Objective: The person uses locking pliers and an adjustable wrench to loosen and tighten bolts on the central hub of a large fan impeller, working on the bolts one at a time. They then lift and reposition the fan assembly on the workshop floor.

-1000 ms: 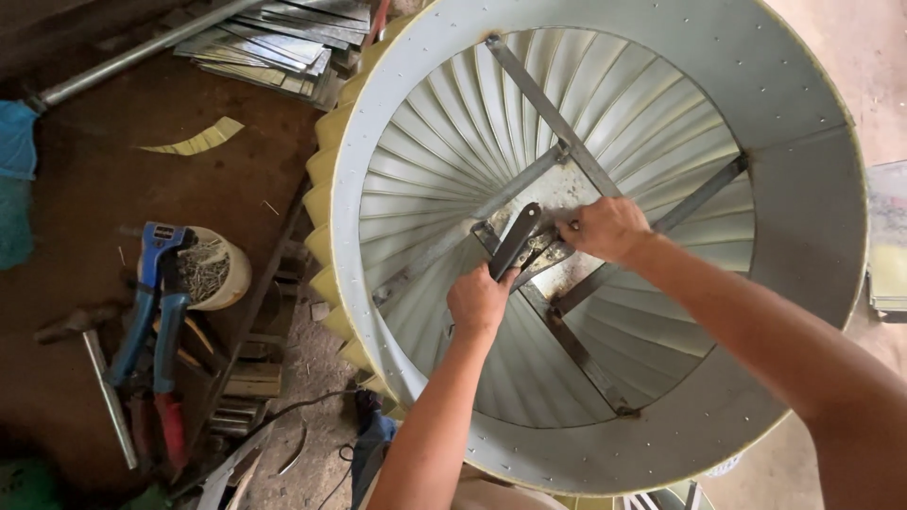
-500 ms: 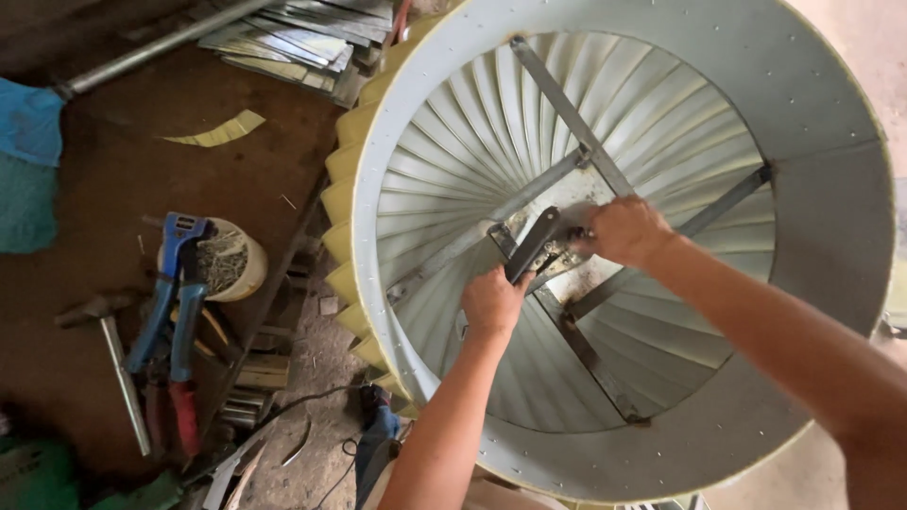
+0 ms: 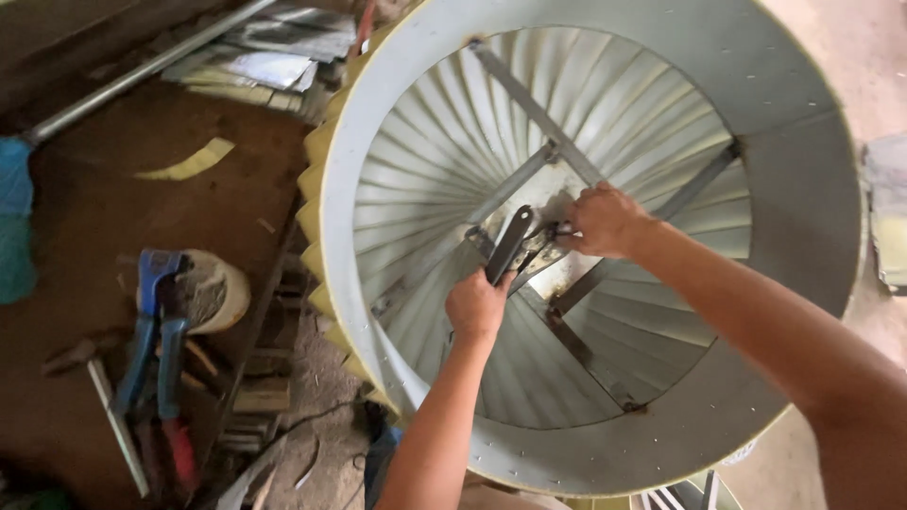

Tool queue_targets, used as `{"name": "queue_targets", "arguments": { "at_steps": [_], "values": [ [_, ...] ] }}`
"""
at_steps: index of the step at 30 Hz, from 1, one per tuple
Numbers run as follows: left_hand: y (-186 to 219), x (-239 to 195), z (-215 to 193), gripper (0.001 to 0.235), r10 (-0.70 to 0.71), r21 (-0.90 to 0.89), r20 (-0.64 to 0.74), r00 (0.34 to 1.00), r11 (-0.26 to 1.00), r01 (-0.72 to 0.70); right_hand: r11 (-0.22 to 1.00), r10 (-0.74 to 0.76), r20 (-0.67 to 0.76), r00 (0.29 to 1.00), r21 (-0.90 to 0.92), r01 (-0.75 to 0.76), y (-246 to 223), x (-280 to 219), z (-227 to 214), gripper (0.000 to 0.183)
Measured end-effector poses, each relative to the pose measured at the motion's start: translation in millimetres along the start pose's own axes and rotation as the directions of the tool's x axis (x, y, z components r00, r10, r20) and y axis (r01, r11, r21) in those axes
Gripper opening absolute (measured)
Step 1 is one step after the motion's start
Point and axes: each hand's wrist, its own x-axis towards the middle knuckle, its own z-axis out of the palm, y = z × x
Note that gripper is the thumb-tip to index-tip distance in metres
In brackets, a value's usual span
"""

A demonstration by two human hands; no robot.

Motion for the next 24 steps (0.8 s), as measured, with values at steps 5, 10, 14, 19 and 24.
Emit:
{"name": "queue_targets", "arguments": {
  "at_steps": [5,10,14,19,24],
  "values": [
    [-1,1,2,0.055,-0.020,0.025,-0.046,0.999,0.999,0.021,0.677,0.446,0.449,0.774,0.397,-0.620,-28,-9,-60,0.054],
    [-1,-1,1,0.052,-0.004,-0.026,-0.065,0.998,1.000,0.002,0.910,0.121,-0.213,0.969,0.414,-0.022,2,-14,-2,0.061],
    [0,-1,4,0.051,-0.021,-0.025,-0.066,0.998,1.000,0.020,0.851,0.171,-0.138,0.976,0.520,-0.075,-5,-18,-1,0.054],
    [7,0,-11,0.051,-0.067,-0.039,0.010,0.998,0.997,0.067,0.857,0.387,0.168,0.907,0.296,-0.421,-21,-20,-20,0.057],
    [7,-2,-9,0.054,-0.078,-0.001,0.058,0.995,0.997,0.079,0.886,0.075,-0.449,0.890,0.441,0.147,-12,-26,-2,0.052]
  ]
}}
